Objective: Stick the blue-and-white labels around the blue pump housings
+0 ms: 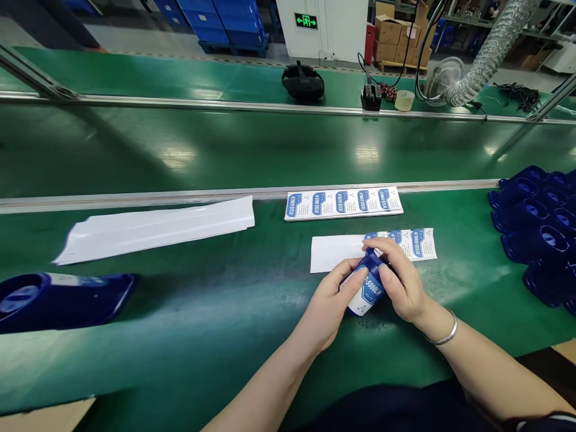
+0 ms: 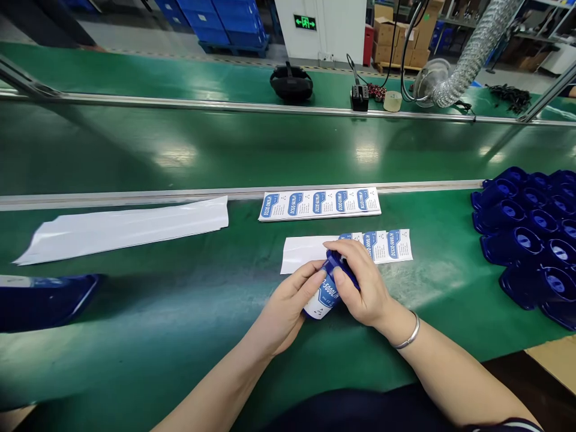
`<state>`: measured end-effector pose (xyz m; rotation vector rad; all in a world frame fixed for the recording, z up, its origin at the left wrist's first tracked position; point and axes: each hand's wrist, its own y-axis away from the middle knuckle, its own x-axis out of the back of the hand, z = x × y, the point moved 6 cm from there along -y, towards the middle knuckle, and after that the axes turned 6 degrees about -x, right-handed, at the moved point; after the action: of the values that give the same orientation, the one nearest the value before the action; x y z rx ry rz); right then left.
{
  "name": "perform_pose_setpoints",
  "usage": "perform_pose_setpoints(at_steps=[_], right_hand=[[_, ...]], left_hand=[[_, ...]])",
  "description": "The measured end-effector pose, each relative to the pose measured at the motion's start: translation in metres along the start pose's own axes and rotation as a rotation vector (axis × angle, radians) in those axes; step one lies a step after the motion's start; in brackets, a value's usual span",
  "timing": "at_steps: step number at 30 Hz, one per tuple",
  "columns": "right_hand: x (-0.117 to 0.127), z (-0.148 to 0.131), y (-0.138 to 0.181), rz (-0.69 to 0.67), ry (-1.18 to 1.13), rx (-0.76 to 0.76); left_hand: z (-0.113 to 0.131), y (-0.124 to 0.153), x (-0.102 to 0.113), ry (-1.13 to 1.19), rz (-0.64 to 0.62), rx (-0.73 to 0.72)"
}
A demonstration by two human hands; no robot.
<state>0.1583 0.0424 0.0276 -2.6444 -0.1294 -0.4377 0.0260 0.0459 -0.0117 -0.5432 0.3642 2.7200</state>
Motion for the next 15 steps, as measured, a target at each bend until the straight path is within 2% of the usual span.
perform_pose_setpoints(at_steps=[5,8,12,15], right_hand=[[0.001,0.001,0.001,0.032,0.003,-0.045],[0.001,0.003,0.002,0.045,0.001,-0.074],[0.001,0.006,0.001,0.047,0.016,-0.093],[0.002,0.007,0.0,0.022,0.008,-0.096]], left_hand=[[0.01,-0.001,0.001,-0.334,-0.054,-0.129],[0.013,0.0,-0.003,-0.49,-0.05,-0.136],[0.01,0.003,-0.006,-0.617,0.009,-0.122],[0.01,0.003,-0.003,-0.59,0.051,-0.116]])
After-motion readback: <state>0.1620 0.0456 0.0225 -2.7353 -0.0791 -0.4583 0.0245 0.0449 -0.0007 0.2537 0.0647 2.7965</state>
